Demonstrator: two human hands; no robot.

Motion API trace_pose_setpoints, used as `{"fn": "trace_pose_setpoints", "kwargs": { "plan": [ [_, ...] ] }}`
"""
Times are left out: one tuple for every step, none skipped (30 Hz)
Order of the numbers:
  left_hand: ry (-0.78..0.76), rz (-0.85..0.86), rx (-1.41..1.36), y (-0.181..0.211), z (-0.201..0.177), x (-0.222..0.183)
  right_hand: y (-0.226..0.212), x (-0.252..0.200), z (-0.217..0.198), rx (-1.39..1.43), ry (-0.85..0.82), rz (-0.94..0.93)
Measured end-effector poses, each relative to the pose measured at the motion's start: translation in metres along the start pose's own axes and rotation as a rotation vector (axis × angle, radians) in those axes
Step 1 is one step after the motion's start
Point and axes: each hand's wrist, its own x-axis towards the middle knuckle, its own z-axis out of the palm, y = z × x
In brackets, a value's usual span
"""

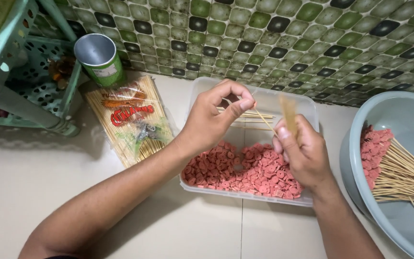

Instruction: The person is skewering small pieces of pink food, likely sausage or meat, onto bamboo skewers.

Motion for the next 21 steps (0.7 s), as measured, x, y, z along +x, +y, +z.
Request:
{"fn": "trace_pose_setpoints", "kwargs": {
  "plan": [
    [0.0, -0.001, -0.001, -0.002, 0.0, 0.001, 0.001, 0.002, 0.001, 0.0, 0.0, 0.001],
    [0.019, 0.008, 0.006, -0.004, -0.001, 0.001, 0.002, 0.003, 0.001, 0.037, 0.005, 0.026],
    [0.038, 0.018, 0.015, -0.006, -0.002, 0.001, 0.003, 0.005, 0.002, 0.075, 0.01, 0.05],
    [0.039, 0.019, 0.015, -0.004, -0.002, 0.001, -0.003, 0.005, 0.004, 0.075, 0.009, 0.049],
    [0.055, -0.008, 0.003, -0.002, -0.002, 0.001, -0.009, 0.006, 0.006, 0.077, 0.098, 0.026],
    [0.072, -0.035, -0.009, 0.0, -0.002, 0.001, -0.016, 0.007, 0.008, 0.078, 0.188, 0.003],
    [0.072, -0.034, -0.009, 0.0, -0.001, 0.001, -0.017, 0.007, 0.005, 0.077, 0.188, 0.002],
    [0.084, -0.033, -0.019, 0.001, -0.001, 0.001, -0.018, 0.008, 0.003, 0.007, 0.281, -0.087],
    [0.097, -0.031, -0.028, 0.002, 0.0, 0.001, -0.02, 0.009, 0.001, -0.062, 0.372, -0.176],
    [0.098, -0.03, -0.028, 0.006, -0.003, 0.002, -0.016, 0.005, 0.0, -0.062, 0.372, -0.177],
    [0.073, -0.016, -0.002, 0.01, -0.006, 0.002, -0.011, 0.0, -0.001, -0.035, 0.401, -0.264],
    [0.049, -0.002, 0.024, 0.014, -0.008, 0.003, -0.007, -0.004, -0.002, -0.008, 0.432, -0.352],
    [0.049, -0.002, 0.023, 0.012, -0.008, 0.003, -0.003, -0.007, -0.003, -0.008, 0.432, -0.352],
    [0.074, -0.013, 0.034, 0.011, -0.009, 0.004, 0.001, -0.01, -0.005, 0.044, 0.462, -0.371],
    [0.099, -0.024, 0.045, 0.01, -0.009, 0.004, 0.004, -0.012, -0.006, 0.097, 0.491, -0.391],
    [0.099, -0.024, 0.044, 0.011, -0.009, 0.004, 0.008, -0.015, -0.006, 0.097, 0.491, -0.391],
    [0.121, -0.043, 0.042, 0.013, -0.009, 0.004, 0.011, -0.017, -0.007, 0.063, 0.551, -0.415],
    [0.143, -0.062, 0.039, 0.015, -0.01, 0.003, 0.015, -0.019, -0.007, 0.029, 0.61, -0.439],
    [0.144, -0.062, 0.039, 0.015, -0.01, 0.003, 0.015, -0.02, -0.006, 0.029, 0.609, -0.439],
    [0.148, -0.07, 0.03, 0.015, -0.01, 0.003, 0.016, -0.02, -0.005, -0.139, 0.52, -0.394],
    [0.153, -0.078, 0.021, 0.016, -0.01, 0.003, 0.016, -0.02, -0.003, -0.303, 0.429, -0.345]
  ]
}}
